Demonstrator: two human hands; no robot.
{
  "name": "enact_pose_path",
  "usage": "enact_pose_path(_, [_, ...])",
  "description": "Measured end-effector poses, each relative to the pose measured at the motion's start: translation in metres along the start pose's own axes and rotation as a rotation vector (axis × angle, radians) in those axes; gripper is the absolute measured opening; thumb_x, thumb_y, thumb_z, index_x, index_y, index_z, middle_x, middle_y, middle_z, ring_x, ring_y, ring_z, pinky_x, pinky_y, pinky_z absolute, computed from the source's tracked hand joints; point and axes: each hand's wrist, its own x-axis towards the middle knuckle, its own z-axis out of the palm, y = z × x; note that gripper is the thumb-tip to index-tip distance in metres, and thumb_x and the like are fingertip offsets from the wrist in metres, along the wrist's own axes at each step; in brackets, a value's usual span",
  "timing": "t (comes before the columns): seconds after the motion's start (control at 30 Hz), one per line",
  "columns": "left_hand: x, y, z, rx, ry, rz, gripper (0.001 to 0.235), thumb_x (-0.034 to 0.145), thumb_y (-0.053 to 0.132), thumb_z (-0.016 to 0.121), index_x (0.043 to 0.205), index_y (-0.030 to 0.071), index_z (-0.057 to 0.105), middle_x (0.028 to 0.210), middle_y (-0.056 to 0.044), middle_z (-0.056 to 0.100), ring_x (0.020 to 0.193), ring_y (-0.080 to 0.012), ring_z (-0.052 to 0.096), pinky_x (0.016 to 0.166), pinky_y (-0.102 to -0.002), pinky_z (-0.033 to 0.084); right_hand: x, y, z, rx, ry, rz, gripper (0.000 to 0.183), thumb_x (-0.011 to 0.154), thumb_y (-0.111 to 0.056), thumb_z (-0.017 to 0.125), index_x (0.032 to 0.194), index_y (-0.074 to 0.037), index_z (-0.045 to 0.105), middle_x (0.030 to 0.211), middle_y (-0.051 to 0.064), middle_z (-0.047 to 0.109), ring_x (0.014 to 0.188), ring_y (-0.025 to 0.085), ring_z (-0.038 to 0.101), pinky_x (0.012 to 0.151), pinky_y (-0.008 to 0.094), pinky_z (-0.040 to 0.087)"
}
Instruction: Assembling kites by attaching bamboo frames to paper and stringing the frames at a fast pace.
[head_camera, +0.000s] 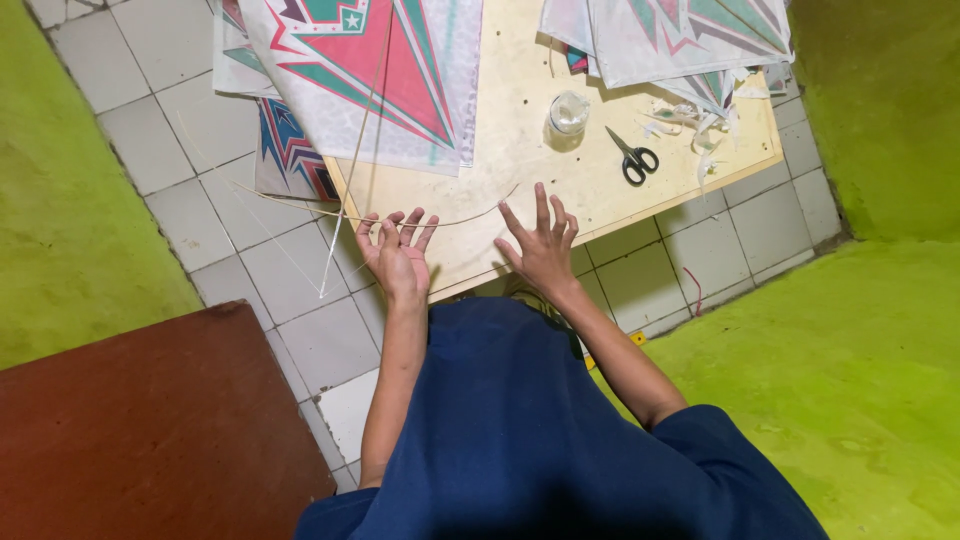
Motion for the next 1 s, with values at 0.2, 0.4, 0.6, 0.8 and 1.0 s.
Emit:
enact_pose_path(0.2, [-0.001,0.002,0.0,0.019,0.0,0.014,0.016,0.111,0.011,0.04,0.126,0.017,0.044,0.104,-0.015,0.058,0.099,-0.0458,0.073,0.089,-0.075,0.06,0.001,0.007,0.001,0.09,-0.115,0.166,0.059,0.102,-0.059,0.054,0.155,-0.035,0.046,0.168,0.02,0.009,0.146,0.042,0.009,0.102,0.061,0.02])
enact_pose_path(0.4, [-0.002,0.004,-0.001,0.028,0.004,0.024,0.017,0.111,0.011,0.04,0.125,0.018,0.045,0.102,-0.015,0.058,0.098,-0.045,0.074,0.088,-0.075,0.06,0.009,0.013,-0.004,0.251,-0.101,0.275,0.067,0.1,-0.053,0.058,0.16,-0.031,0.037,0.166,0.021,0.005,0.144,0.041,0.012,0.106,0.061,0.023])
enact_pose_path(0.6, [-0.002,0.004,-0.001,0.009,0.002,0.016,0.016,0.111,0.01,0.041,0.125,0.017,0.045,0.101,-0.014,0.059,0.097,-0.045,0.074,0.088,-0.075,0.06,0.013,0.012,-0.01,0.241,-0.164,0.236,0.063,0.101,-0.054,0.058,0.159,-0.033,0.042,0.167,0.019,0.004,0.144,0.043,0.012,0.104,0.064,0.023])
enact_pose_path(0.8, [0.0,0.006,-0.002,-0.007,0.011,-0.001,0.016,0.11,0.011,0.042,0.124,0.018,0.046,0.101,-0.013,0.059,0.097,-0.0442,0.074,0.088,-0.075,0.06,0.012,0.005,-0.013,0.261,-0.149,0.229,0.053,0.102,-0.05,0.059,0.151,-0.032,0.053,0.167,0.018,0.008,0.144,0.042,0.015,0.104,0.06,0.025])
enact_pose_path(1.0, [0.002,0.001,-0.006,-0.029,0.014,-0.005,0.015,0.11,0.01,0.042,0.123,0.017,0.047,0.1,-0.014,0.059,0.097,-0.045,0.073,0.088,-0.078,0.058,0.012,-0.001,-0.007,0.247,-0.121,0.222,0.05,0.101,-0.048,0.062,0.147,-0.029,0.058,0.167,0.017,0.012,0.144,0.041,0.017,0.102,0.059,0.026])
